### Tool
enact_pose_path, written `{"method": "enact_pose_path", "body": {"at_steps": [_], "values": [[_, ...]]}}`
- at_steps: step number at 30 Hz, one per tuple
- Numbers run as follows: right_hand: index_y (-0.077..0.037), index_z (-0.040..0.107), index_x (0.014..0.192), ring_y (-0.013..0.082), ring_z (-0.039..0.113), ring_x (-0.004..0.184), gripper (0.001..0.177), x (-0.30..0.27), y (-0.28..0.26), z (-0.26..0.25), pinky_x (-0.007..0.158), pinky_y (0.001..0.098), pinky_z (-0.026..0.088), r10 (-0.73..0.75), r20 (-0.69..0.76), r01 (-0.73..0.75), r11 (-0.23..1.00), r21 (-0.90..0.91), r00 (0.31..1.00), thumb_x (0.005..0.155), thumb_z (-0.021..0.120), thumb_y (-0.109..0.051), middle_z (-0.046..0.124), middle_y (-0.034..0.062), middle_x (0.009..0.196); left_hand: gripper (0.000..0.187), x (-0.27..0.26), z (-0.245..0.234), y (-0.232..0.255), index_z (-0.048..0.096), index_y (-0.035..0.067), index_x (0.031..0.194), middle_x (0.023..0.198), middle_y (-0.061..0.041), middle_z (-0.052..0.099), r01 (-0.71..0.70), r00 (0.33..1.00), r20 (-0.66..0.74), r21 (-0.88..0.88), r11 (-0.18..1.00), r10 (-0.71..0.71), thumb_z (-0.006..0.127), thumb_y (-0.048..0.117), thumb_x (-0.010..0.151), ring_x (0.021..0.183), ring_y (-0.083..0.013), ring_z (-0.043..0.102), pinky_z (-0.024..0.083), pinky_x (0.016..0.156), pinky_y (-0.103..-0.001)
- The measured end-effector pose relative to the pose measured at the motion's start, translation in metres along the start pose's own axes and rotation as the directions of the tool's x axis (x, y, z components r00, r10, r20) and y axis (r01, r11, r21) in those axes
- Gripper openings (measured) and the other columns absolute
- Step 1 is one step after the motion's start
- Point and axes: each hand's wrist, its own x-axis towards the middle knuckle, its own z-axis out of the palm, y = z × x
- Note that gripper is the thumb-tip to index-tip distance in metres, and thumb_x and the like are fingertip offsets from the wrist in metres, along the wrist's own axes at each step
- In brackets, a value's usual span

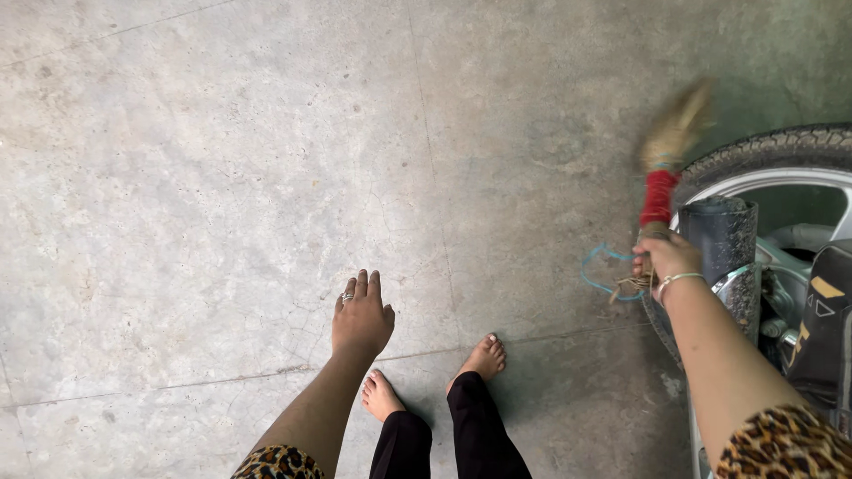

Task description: The person sweeps a concrete floor and tiled entryway using a traditional straw broom. They move along walls, steps, and around a parked motorcycle, sweeping debris into a pile.

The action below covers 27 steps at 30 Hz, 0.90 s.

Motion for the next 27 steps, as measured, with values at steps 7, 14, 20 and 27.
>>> {"method": "enact_pose_path", "body": {"at_steps": [7, 14, 20, 27], "values": [[-0.005, 0.069, 0.113, 0.0219, 0.07, 0.077, 0.038, -0.043, 0.105, 0.081, 0.071, 0.0379, 0.056, -0.194, 0.148, 0.241, 0.655, -0.717, 0.97, 0.077, 0.078, -0.009, 0.074, 0.0123, 0.09, 0.072, 0.001, -0.011, -0.003, 0.027, 0.011, 0.157, 0.164, -0.012, 0.026, 0.014, 1.0, -0.008, -0.027, 1.0, -0.015, 0.058, 0.032, 0.095, 0.151, -0.0297, 0.026, 0.027, 0.122, -0.045], [-0.012, 0.053, 0.144, 0.0301, 0.073, 0.1, 0.077, -0.162, 0.16, 0.225, 0.086, 0.037, 0.058, -0.161, 0.456, 0.454, 0.597, -0.662, 0.876, 0.071, 0.074, -0.012, 0.072, 0.0206, 0.111, 0.072, -0.009, -0.02, -0.021, 0.027, 0.012, 0.157, 0.164, -0.012, 0.027, 0.025, 1.0, -0.006, -0.011, 1.0, -0.025, 0.058, 0.034, 0.096, 0.151, -0.0298, 0.027, 0.027, 0.121, -0.046], [-0.015, 0.048, 0.15, 0.0287, 0.072, 0.103, 0.083, -0.197, 0.15, 0.248, 0.09, 0.0339, 0.056, -0.125, 0.638, 0.592, 0.538, -0.6, 0.76, 0.071, 0.075, -0.009, 0.071, 0.0208, 0.116, 0.072, -0.019, -0.022, -0.049, 0.028, 0.011, 0.157, 0.164, -0.012, 0.028, 0.022, 0.999, -0.029, -0.001, 1.0, -0.022, 0.058, 0.033, 0.095, 0.151, -0.0288, 0.028, 0.029, 0.121, -0.045], [-0.019, 0.046, 0.151, 0.0212, 0.071, 0.08, 0.082, -0.186, 0.176, 0.167, 0.07, 0.0358, 0.06, -0.17, 0.379, 0.336, 0.838, -0.429, 0.909, 0.073, 0.064, 0.0, 0.071, 0.0049, 0.119, 0.073, -0.026, -0.025, -0.088, 0.024, 0.009, 0.157, 0.165, -0.012, 0.026, -0.004, 0.999, -0.04, 0.029, 1.0, 0.005, 0.057, 0.034, 0.097, 0.151, -0.0291, 0.027, 0.028, 0.121, -0.044]]}}
